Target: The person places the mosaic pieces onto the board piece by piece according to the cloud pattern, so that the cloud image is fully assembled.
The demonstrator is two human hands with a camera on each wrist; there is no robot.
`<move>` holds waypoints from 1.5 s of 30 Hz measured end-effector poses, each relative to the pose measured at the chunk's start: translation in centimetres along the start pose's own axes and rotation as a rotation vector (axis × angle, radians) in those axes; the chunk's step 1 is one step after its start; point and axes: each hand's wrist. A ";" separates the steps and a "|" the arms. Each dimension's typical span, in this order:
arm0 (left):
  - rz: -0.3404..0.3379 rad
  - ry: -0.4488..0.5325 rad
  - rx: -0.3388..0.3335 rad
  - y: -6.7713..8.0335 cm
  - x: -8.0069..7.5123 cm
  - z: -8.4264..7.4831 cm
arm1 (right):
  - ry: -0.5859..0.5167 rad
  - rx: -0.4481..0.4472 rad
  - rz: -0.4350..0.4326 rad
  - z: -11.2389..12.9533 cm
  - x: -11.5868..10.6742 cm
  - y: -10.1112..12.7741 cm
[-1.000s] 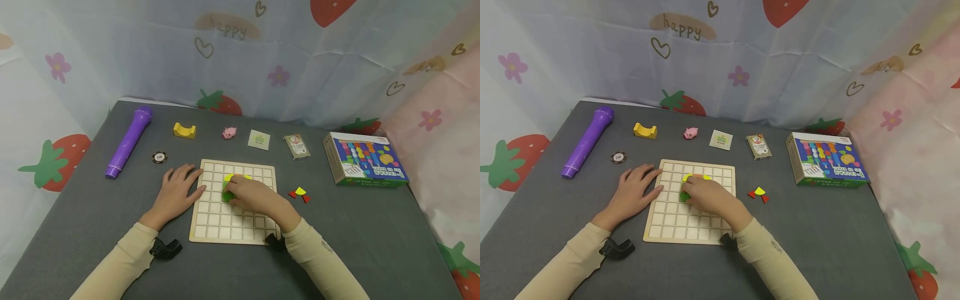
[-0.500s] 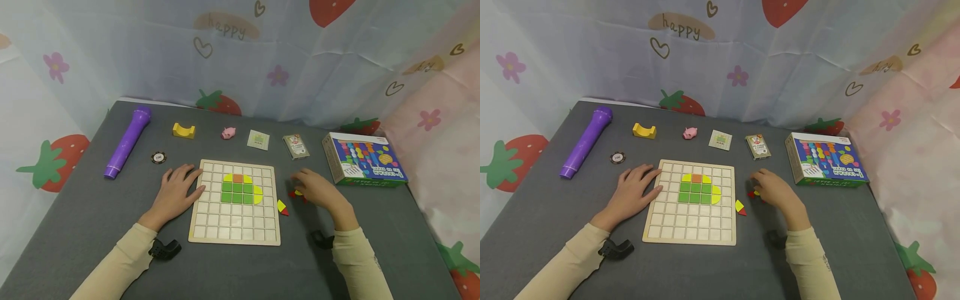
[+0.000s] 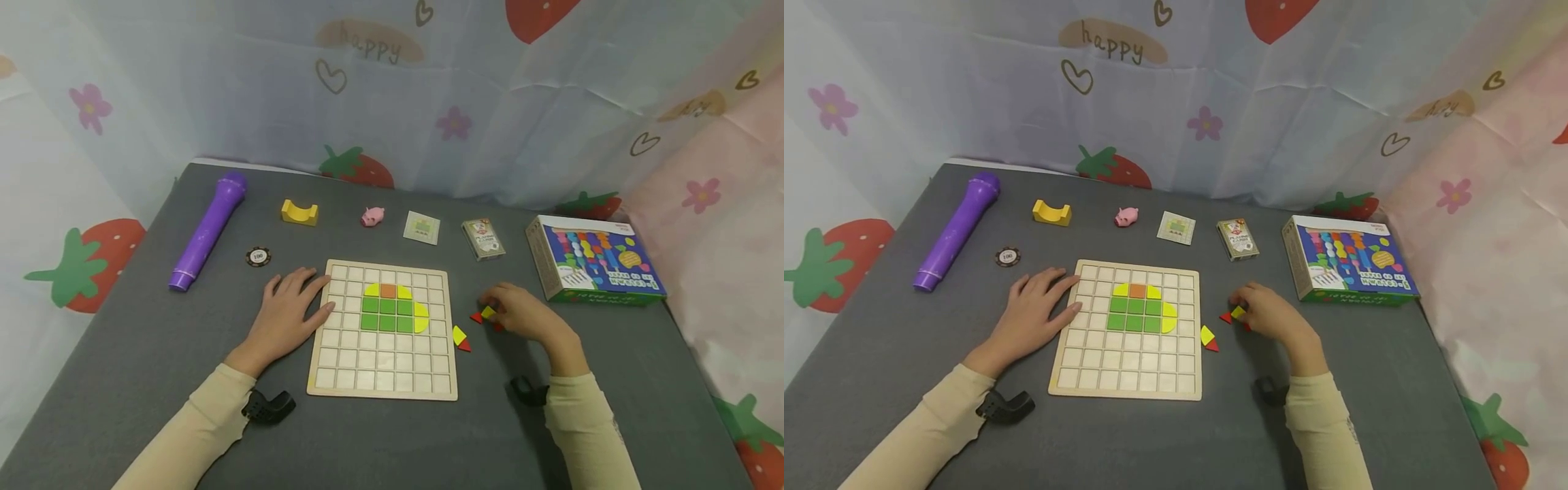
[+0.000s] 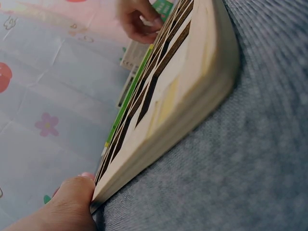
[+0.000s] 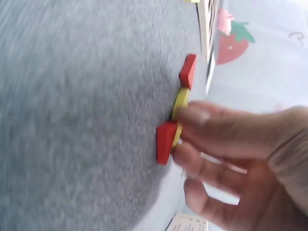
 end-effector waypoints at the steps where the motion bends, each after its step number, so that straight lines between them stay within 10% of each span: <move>1: -0.002 -0.001 -0.001 0.0 0.0 0.0 | 0.004 0.004 -0.007 0.0 0.0 -0.1; 10: -0.003 0.002 -0.006 0.1 -0.2 0.0 | 0.043 0.147 -0.075 0.7 0.5 -1.0; 19: 0.015 0.002 -0.022 0.2 -0.4 0.0 | 0.013 -0.001 -0.022 0.8 0.2 -0.5; 28: 0.011 0.001 -0.020 0.2 -0.4 0.2 | 0.022 0.033 -0.030 1.3 0.2 -0.8; 45: 0.026 -0.003 -0.014 -0.2 0.0 0.1 | 0.120 -0.299 0.008 14.5 1.3 -5.0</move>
Point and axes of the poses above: each hand's wrist, its own y-axis away from the middle knuckle, its own x-axis out of the palm, z = x × y, and after that the axes turned 6 degrees about x, right-handed
